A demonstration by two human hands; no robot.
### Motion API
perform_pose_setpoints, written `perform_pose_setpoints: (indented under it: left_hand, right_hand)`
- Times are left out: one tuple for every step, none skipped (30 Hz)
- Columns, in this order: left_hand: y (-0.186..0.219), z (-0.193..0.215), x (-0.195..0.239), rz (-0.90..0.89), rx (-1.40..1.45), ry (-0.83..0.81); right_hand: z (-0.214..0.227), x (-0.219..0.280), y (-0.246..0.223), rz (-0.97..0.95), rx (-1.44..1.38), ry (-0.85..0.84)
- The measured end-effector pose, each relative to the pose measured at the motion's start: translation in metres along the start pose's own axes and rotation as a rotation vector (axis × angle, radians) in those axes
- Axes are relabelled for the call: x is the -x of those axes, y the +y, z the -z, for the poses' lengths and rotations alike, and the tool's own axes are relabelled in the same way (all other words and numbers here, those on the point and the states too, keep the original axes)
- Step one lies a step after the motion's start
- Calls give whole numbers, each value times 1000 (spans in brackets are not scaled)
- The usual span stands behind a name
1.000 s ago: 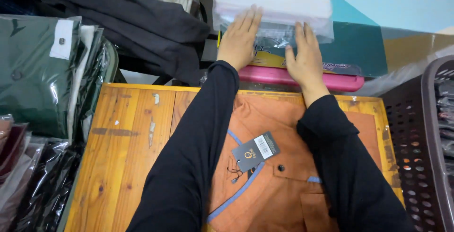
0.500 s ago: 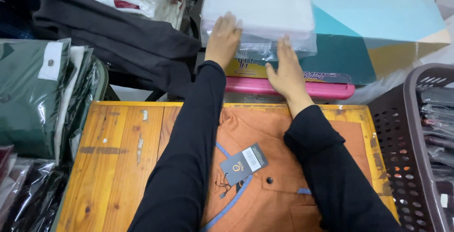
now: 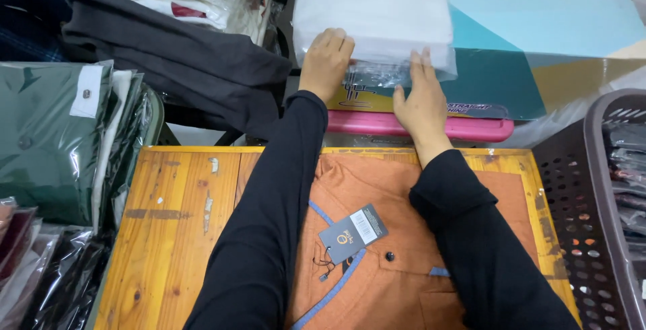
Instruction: Folding an orange shirt and placing it into a clear plastic adhesive bag for retail packaging.
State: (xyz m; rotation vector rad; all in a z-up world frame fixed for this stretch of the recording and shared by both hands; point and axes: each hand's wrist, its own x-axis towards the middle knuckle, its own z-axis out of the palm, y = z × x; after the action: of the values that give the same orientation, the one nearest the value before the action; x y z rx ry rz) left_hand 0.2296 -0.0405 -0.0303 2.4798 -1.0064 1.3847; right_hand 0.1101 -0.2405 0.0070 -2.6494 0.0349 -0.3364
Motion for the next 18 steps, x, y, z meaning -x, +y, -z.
perform_pose_setpoints:
  left_hand:
    - [0,-2,1,8,53,-70]
    - [-1,-6,3,9,52,-67]
    - [-2,-11,5,-21,51,-91]
    - [-1,-15,8,-53,53,-120]
    - [-1,-17,9,-54,55,-120]
    - [-1,-18,9,-97,53,-86]
    - [-1,-20,9,-140,50,-52]
    - [-2,-36,15,-142,49,-50]
    - [-2,-53,20,-112,-9,-14]
    - [-2,-68,27,-80,-66,20]
    - [0,-64,25,-80,-66,21]
    - [1,-59,22,-75,-82,41]
    - [2,-54,19,-71,-97,61]
    - [2,-53,18,-71,-97,62]
    - [2,-52,16,-80,-101,65]
    - [3,-51,14,-90,-105,68]
    - [4,-45,13,-91,-104,69]
    - [6,-38,11,-96,-109,50]
  right_hand:
    - [0,-1,0,-18,-8,-12]
    - [0,-1,1,-16,-7,-10]
    - [-1,-2,1,5,-25,4]
    - [-2,-1,2,23,-43,15]
    - [-3,-1,3,20,-42,15]
    - [-5,-2,4,58,-34,18]
    - [-6,-3,4,97,-25,20]
    - [-7,0,5,98,-24,23]
    - [-8,2,4,197,21,138]
    - [-9,6,4,296,66,249]
    - [-6,8,1,296,67,249]
    - [-4,10,-2,285,30,190]
    - [-1,11,-6,275,-6,131]
    - [-3,10,-5,274,-5,132]
    - [-5,9,-3,280,-12,86]
    - [-6,8,-1,284,-19,42]
    - [-7,9,-2,283,-18,43]
    - [-7,10,-4,310,0,25]
